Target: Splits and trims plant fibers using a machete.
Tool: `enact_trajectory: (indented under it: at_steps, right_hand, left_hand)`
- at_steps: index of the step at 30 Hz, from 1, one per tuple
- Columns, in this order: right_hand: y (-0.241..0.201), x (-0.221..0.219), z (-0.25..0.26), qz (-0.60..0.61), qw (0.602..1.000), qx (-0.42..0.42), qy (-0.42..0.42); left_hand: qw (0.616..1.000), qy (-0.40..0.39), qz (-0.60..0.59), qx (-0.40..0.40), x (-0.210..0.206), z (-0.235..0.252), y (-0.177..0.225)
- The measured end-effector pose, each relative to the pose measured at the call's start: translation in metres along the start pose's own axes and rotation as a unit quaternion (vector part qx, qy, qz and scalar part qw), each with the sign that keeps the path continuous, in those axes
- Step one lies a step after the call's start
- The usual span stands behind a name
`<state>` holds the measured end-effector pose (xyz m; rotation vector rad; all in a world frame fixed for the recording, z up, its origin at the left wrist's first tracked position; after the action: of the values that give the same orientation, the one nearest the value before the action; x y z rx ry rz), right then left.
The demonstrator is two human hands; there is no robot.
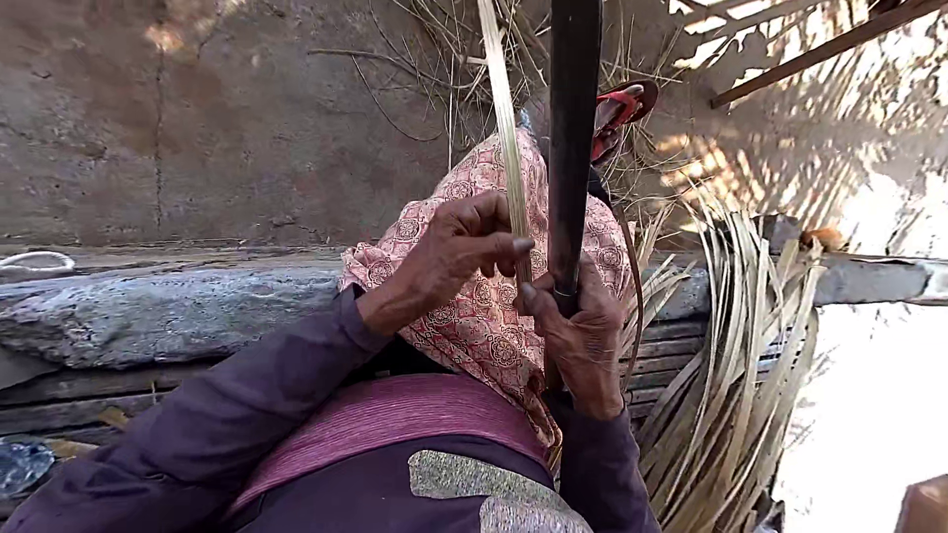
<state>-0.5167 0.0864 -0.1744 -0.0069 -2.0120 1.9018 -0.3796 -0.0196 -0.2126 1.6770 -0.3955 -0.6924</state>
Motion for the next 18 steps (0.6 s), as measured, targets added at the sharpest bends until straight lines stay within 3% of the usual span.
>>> enact_trajectory:
  at_steps: [2,8,18]
  right_hand:
    - [0.000,0.001,-0.001,-0.007,1.000,0.004,0.019]
    - [0.005,0.012,-0.025,0.019,0.998,0.066,0.009]
    - [0.005,0.006,-0.035,-0.025,0.996,0.086,0.012]
  left_hand:
    - [0.999,-0.026,-0.018,-0.001,-0.012,-0.012,-0.003]
    - [0.986,0.068,-0.115,0.101,-0.017,0.005,0.003]
    - [0.979,0.102,-0.140,0.106,-0.035,-0.003,0.009]
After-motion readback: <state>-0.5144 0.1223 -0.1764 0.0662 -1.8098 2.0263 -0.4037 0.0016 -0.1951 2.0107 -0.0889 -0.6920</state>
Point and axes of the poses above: each hand's wrist, its own z-axis towards the middle knuckle, its own x-axis out of the back of the hand, y = z × x, the point moved 2 cm from there along z, towards the middle knuckle, and after that the axes turned 10 degrees about z, right-handed, at the moved point
